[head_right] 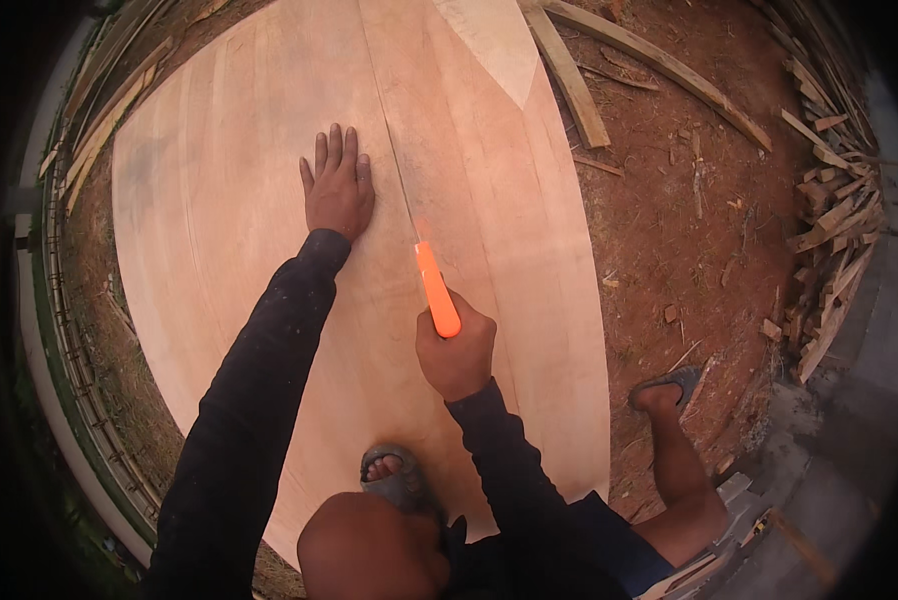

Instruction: The person uses a hand saw to cut a large sheet of plywood placed on the ground. They hold the sheet steady with their left hand and saw along a straight line with their right hand, pausing briefly to reposition before continuing the cut.

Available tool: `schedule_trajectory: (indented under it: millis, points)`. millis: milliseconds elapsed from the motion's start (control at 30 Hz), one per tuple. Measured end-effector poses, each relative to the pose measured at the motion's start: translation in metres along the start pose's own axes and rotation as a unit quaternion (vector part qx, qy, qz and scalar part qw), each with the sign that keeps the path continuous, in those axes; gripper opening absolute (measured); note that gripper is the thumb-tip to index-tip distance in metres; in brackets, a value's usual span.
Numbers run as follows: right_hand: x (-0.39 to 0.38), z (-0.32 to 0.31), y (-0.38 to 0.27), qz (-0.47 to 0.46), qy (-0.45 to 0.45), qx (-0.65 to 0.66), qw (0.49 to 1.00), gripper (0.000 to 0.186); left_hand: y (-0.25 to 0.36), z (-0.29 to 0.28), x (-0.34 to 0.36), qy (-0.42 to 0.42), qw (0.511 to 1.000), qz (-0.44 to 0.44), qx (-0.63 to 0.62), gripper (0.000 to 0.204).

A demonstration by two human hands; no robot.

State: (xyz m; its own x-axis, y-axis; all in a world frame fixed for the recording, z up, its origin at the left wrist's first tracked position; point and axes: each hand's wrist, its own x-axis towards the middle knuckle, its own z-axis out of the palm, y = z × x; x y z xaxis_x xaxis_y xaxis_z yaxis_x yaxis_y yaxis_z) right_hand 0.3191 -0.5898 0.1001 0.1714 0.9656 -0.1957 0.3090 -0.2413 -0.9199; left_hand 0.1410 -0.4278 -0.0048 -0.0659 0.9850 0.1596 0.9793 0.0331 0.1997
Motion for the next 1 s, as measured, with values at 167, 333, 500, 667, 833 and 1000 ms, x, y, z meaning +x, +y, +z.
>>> schedule_trajectory:
  millis: [167, 333, 500, 667, 833, 1000]
  points:
    - [-0.162, -0.082, 0.008, 0.044, -0.027, -0.141, 0.989, 0.036, -0.012, 0.008, -0.010, -0.013, 1.000, -0.014, 0.002, 0.053]
    - [-0.091, -0.034, -0.001, 0.056, 0.012, -0.015, 0.998, 0.004, -0.014, 0.010, -0.012, -0.015, 0.997, -0.030, -0.066, 0.054]
    - [0.042, 0.030, -0.001, 0.003, 0.007, -0.007, 1.000, 0.004, -0.006, 0.006, -0.001, -0.018, 0.989, -0.026, -0.146, 0.054]
    - [-0.075, -0.012, 0.004, 0.015, 0.016, -0.018, 1.000, 0.011, -0.025, 0.000, -0.011, -0.016, 0.996, -0.011, -0.084, 0.057]
    - [-0.165, -0.068, -0.034, 0.008, 0.039, -0.164, 0.986, 0.023, 0.012, 0.002, -0.007, -0.029, 0.999, 0.021, -0.005, 0.060]
    - [-0.011, 0.014, -0.010, 0.026, -0.022, -0.025, 0.999, 0.028, -0.009, 0.005, -0.012, -0.038, 0.998, 0.003, 0.045, 0.059]
